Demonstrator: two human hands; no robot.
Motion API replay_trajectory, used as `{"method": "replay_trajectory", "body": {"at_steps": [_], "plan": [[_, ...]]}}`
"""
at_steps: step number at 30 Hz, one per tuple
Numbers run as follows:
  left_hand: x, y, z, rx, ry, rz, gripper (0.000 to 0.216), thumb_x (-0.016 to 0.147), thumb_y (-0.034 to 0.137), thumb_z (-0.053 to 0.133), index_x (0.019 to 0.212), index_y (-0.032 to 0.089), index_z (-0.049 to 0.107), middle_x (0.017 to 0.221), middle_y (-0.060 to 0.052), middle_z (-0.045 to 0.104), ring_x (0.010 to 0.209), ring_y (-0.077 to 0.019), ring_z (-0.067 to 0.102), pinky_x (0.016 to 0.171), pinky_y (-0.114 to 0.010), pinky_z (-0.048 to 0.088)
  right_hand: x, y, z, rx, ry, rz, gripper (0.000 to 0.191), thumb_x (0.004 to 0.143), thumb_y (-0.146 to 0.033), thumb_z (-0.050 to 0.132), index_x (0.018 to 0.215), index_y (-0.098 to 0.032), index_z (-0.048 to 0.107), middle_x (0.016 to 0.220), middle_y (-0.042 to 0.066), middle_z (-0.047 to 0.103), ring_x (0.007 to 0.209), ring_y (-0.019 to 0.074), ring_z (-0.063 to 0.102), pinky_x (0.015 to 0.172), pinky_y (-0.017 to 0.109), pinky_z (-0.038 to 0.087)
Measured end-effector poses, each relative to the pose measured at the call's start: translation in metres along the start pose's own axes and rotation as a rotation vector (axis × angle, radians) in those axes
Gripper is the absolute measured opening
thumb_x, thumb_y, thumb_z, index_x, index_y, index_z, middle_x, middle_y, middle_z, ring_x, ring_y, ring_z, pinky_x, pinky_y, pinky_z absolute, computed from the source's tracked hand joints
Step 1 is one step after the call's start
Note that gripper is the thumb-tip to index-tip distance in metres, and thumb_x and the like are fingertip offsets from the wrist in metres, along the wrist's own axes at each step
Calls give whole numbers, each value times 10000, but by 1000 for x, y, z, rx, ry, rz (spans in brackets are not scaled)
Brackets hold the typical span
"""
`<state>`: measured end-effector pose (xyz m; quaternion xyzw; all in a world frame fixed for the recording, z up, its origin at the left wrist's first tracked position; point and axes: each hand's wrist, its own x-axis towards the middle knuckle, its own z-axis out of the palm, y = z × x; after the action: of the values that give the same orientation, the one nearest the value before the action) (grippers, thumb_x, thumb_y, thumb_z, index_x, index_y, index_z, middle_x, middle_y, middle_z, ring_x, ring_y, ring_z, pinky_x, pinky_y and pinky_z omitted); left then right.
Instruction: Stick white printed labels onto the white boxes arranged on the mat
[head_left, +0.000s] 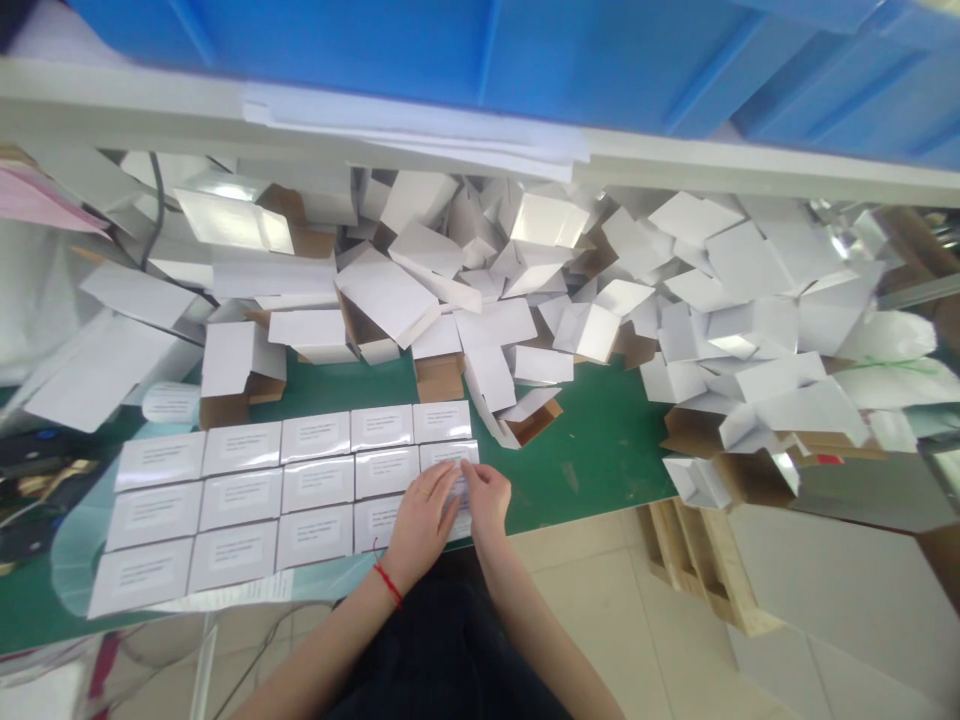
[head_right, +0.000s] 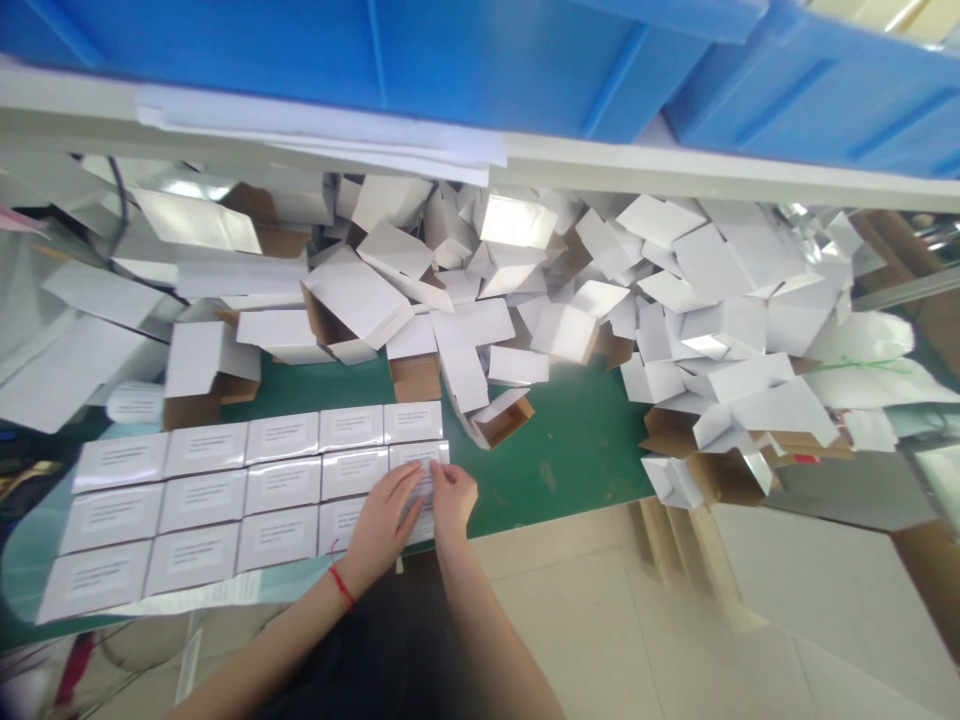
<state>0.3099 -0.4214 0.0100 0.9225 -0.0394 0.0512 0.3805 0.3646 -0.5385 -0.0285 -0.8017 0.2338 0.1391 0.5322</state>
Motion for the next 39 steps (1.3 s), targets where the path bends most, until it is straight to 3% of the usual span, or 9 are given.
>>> {"method": "replay_trajectory", "body": {"at_steps": [5,13,28,34,39], "plan": [[2,-3,8,78,-116,71,474,983,192,458,1446,111,394,1470,-149,487,1416,-247,385,1158,-460,417,-3,-4,1,-45,7,-28,328,769,-447,570,717,-164,726,715,71,726,664,208,619,656,293,470],[3,-12,15,80,-186,60,530,953,181,473,1468,97,377,1517,-158,435,1452,-258,342,1185,-492,380,-8,-14,-2,-95,20,-57,328,770,-444,534,648,-178,683,657,54,694,617,196,579,644,302,437],[19,-12,22,144,-172,127,489,936,158,479,1412,50,445,1473,-186,484,1418,-270,395,1172,-467,403,-7,-16,-3,-127,6,-23,332,759,-435,497,643,-179,672,634,45,680,611,194,563,616,299,413],[8,-18,16,232,-110,93,488,967,231,489,1417,52,434,1465,-190,493,1388,-277,439,1152,-475,423,-4,-20,-5,-103,-9,-20,365,747,-501,570,635,-171,677,666,70,703,645,210,582,669,319,434],[-2,-27,5,314,-57,42,472,1002,300,452,1410,62,445,1440,-178,525,1354,-274,479,1132,-481,437,-3,-10,-8,-12,-134,29,373,706,-509,652,730,-143,716,738,88,730,686,229,620,653,320,467]]}}
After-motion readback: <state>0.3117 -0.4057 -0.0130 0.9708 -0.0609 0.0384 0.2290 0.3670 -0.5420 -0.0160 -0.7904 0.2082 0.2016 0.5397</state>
